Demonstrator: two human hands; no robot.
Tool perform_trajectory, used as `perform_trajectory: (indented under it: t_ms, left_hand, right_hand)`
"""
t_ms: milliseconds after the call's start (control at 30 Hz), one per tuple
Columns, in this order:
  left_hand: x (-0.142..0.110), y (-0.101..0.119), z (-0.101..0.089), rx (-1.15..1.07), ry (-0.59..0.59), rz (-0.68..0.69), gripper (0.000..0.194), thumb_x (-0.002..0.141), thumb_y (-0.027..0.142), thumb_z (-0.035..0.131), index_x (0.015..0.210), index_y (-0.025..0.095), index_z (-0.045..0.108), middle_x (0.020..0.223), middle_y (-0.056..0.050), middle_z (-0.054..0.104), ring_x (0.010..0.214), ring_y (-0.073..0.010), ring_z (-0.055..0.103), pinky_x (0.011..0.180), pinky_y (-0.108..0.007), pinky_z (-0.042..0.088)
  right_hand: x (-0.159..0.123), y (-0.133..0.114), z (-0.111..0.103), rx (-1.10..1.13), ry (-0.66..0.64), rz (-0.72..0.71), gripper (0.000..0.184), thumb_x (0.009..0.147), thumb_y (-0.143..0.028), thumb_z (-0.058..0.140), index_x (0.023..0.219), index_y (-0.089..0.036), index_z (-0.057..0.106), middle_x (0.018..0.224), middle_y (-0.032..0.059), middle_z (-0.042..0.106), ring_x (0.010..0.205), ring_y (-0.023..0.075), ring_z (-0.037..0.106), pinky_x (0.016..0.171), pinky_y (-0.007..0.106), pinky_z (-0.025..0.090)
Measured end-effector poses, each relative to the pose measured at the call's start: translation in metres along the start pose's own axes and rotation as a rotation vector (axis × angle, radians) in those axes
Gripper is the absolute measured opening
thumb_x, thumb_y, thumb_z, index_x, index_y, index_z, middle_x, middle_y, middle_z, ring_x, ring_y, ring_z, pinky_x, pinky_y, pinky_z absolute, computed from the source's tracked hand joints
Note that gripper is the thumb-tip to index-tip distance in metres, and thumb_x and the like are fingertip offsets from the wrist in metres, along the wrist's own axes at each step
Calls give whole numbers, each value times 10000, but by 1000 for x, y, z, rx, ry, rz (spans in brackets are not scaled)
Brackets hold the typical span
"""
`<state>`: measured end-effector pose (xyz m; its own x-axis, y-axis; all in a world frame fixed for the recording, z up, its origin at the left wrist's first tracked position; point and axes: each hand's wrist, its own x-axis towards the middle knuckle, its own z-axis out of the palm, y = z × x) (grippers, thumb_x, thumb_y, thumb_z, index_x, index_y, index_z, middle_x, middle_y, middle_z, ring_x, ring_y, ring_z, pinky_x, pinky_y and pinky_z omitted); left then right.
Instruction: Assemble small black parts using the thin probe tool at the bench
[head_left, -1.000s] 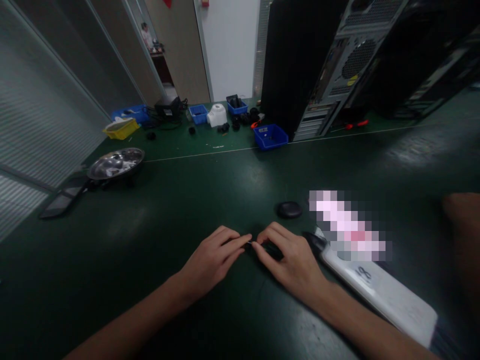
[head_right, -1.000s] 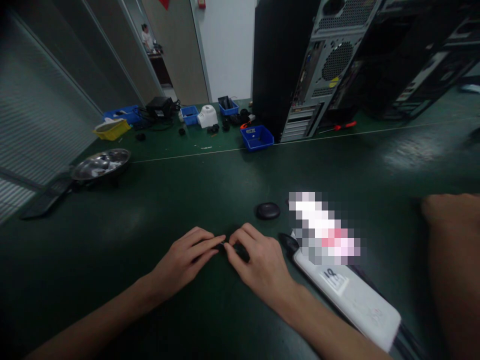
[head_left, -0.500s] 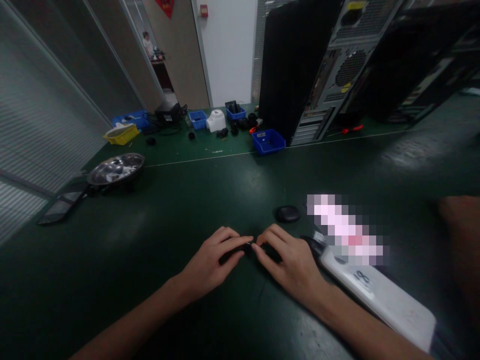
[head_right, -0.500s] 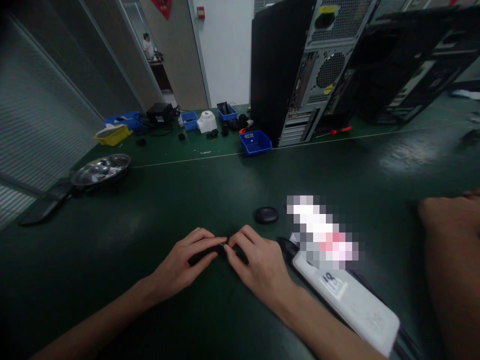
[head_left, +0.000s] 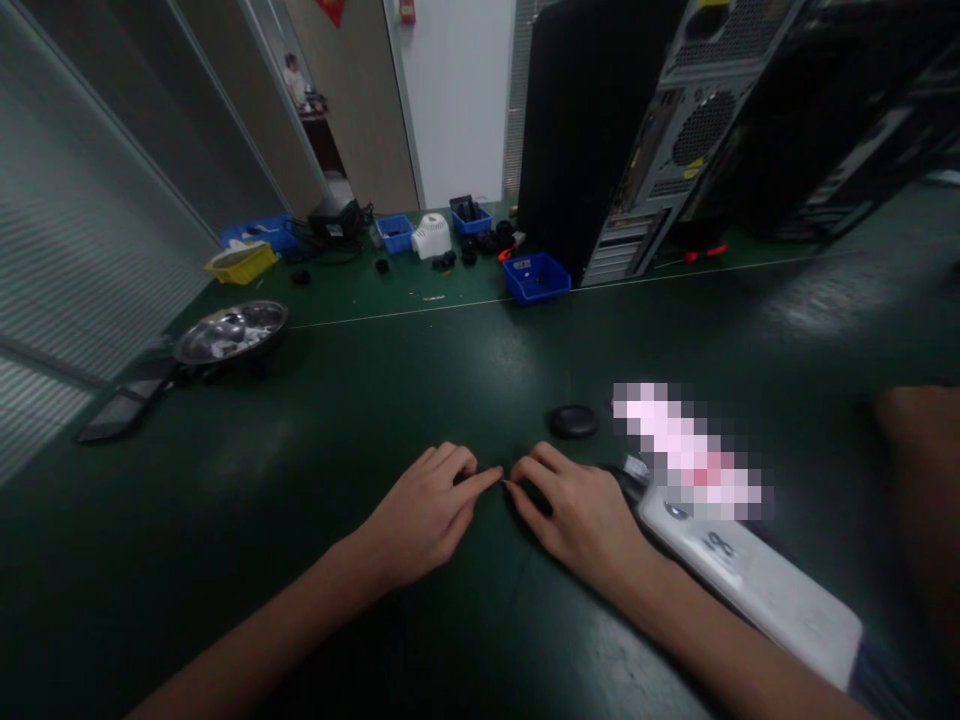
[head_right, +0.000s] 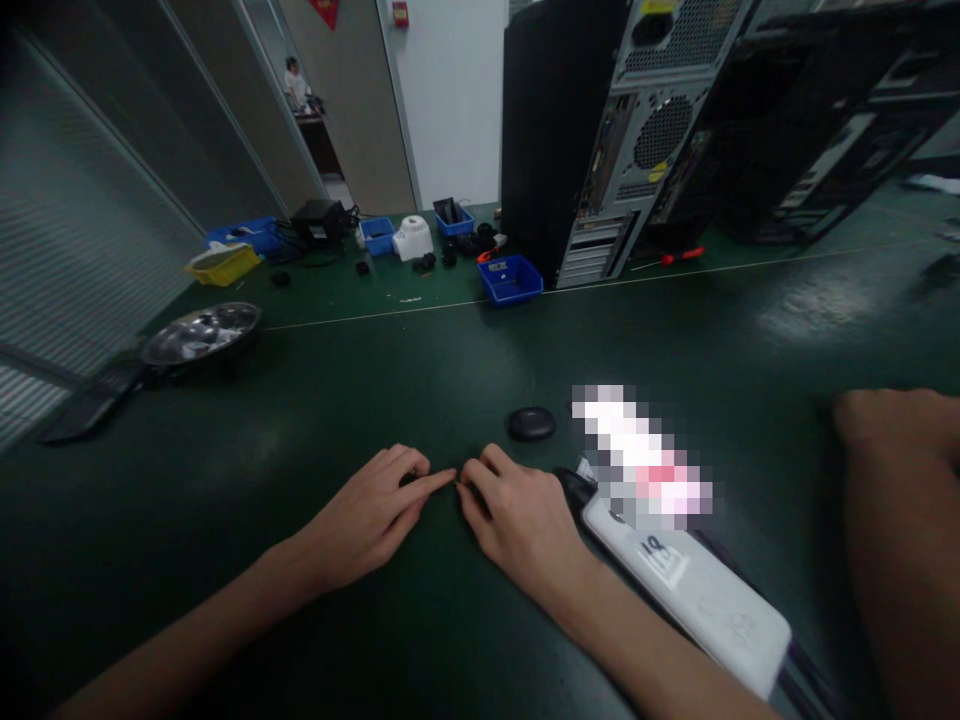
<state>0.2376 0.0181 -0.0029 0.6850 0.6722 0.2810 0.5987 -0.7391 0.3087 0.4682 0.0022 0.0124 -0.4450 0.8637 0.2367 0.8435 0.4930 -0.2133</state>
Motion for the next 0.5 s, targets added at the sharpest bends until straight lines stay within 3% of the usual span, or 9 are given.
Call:
perform_trajectory:
  t_ms: [233,400,500]
  left_hand:
    - [-11,-11,-11,-101,-63,-5,513,1008,164,479,1512,250,440,1260,-88,616,1112,-215,560,979,-408,485]
    - [-7,-8,-1,-183,27,-12,305,1015,211,525,1299,252,626,1283,-56,640,1194,-196,566,1022,-389,498]
    - [2,3,7,-129,78,-12,308,1024,217,505,1308,237,623,1365,-56,623,1278,-210,542,1093,-443,475]
  right_hand:
    - [-1,-1,-9,-6,-17,88,156,1012,-319,491,939,-235,600,936,16,606,695,154,602,591,288,352]
    - [-2,-2,-11,-34,-25,107,151,1007,-320,482,941,-239,591,937,18,602,696,165,594,584,294,325]
    - [-2,-4,-10,-39,-17,107,145,1006,-309,482,947,-237,593,944,19,604,717,165,603,598,293,336]
